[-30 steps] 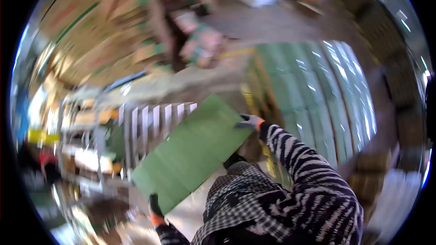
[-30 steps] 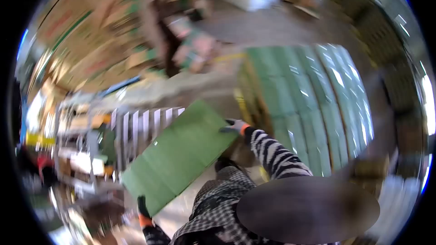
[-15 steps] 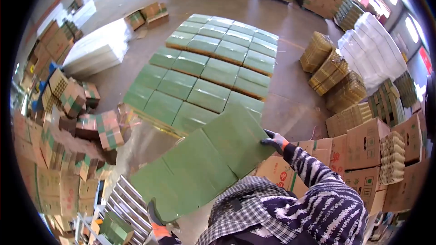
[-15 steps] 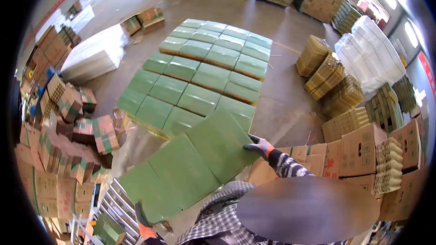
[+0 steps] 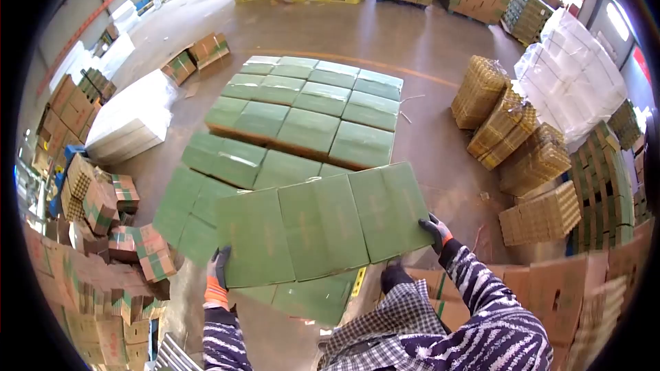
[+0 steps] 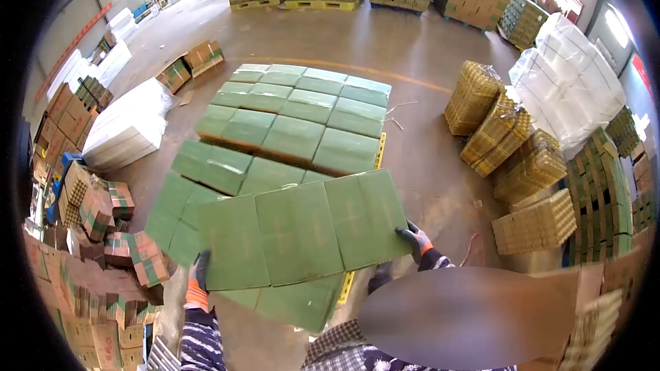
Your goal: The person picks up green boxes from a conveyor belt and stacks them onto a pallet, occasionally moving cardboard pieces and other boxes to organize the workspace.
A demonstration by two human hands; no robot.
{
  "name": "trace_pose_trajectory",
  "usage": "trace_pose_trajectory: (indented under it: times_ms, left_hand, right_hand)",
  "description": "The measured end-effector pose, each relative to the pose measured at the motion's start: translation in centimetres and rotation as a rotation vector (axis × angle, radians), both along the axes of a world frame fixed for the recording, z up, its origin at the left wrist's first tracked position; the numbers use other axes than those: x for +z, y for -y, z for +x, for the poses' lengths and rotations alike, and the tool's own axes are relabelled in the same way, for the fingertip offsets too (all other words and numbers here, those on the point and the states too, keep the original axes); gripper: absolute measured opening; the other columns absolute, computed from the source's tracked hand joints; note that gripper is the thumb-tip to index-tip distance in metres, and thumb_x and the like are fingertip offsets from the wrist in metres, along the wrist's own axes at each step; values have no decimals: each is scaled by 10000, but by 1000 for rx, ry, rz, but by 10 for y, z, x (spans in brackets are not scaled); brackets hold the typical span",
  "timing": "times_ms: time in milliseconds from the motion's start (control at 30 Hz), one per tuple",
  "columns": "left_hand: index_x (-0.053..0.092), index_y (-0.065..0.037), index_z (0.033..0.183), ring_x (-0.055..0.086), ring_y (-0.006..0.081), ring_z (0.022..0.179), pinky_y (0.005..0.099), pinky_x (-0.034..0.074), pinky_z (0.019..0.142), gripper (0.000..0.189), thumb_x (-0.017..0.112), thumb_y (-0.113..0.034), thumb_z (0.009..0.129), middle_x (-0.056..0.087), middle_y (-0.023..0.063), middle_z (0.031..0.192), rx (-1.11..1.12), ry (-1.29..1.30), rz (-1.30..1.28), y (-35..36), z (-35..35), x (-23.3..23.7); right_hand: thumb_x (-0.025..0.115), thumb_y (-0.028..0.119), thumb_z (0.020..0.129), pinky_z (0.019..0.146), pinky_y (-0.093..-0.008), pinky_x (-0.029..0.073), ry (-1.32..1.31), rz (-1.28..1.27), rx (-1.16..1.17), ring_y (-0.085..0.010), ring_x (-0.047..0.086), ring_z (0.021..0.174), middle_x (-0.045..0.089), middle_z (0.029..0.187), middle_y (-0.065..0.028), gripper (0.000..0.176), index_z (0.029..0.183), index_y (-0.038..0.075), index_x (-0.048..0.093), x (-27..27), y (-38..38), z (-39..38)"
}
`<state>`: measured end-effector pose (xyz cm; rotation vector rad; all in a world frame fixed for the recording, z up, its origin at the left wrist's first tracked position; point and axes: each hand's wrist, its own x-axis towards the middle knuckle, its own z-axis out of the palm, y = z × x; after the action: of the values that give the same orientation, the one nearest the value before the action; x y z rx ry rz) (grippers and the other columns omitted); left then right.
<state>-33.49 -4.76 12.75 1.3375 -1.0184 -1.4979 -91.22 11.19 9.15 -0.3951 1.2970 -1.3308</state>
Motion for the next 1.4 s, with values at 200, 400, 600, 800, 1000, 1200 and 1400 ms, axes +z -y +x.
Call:
trace_pose_trajectory:
  times_ms: [200, 400, 600, 800, 1000, 1200, 1400]
  left_hand:
    - [544, 4, 1196, 574, 150, 1001, 271, 472, 850, 381, 536, -222, 889, 602, 71, 1099, 106, 30, 168, 168, -212, 21]
    - [557, 5, 1183, 553, 163, 1037, 296, 431, 904, 326, 440, -159, 927, 604, 82, 1112, -451, 388, -300, 430, -303, -26]
    - [566, -74, 1207, 566, 153, 933, 244, 438, 819, 418, 579, -320, 870, 643, 52, 1058, -389, 1171, -258, 628, -396, -49]
    - [243, -289, 1430, 278, 280, 1342, 555, 213, 1063, 755, 590, -521, 802, 250, 88, 1481, 95, 1752, -353, 605, -450, -141]
    - [73, -25, 1447, 343, 275, 1282, 451, 287, 1052, 994, 723, -340, 764, 257, 204, 1445, 767, 419, -83, 550, -490, -185]
    - [65, -17, 1450, 395, 248, 1216, 344, 309, 1042, 953, 710, -174, 766, 260, 163, 1444, 728, 62, -277, 555, -532, -186]
    - [13, 22, 1438, 332, 261, 1287, 318, 260, 1065, 998, 710, -233, 771, 219, 194, 1464, 658, 222, -285, 591, -540, -182]
  right_hand:
    - [663, 170, 779, 937, -286, 409, -26, -85, -70, -170, 506, 1121, 532, 1245, -76, 615, 1322, 4, 428, -92, 129, -143]
    - [614, 139, 827, 864, -277, 445, 46, -154, -202, -145, 546, 1004, 574, 1138, -56, 508, 1291, 6, 455, -88, 297, -251]
    - [638, 107, 823, 837, -278, 462, 55, -194, -328, -148, 558, 989, 566, 1167, -75, 555, 1326, 17, 421, -99, 412, -281]
    - [690, 78, 769, 897, -293, 450, -126, -62, -417, -166, 511, 1077, 502, 1237, -79, 654, 1339, 53, 371, -134, 445, -251]
    - [673, 76, 781, 902, -297, 440, -82, -54, -388, -175, 501, 1088, 502, 1244, -72, 661, 1361, 78, 355, -127, 447, -253]
    - [651, 82, 798, 930, -302, 412, -80, -75, -355, -189, 477, 1117, 479, 1269, -71, 679, 1389, 101, 317, -124, 453, -249]
    - [625, 116, 820, 949, -329, 391, -11, -186, -380, -210, 440, 1147, 420, 1321, -76, 703, 1417, 128, 255, -123, 481, -243]
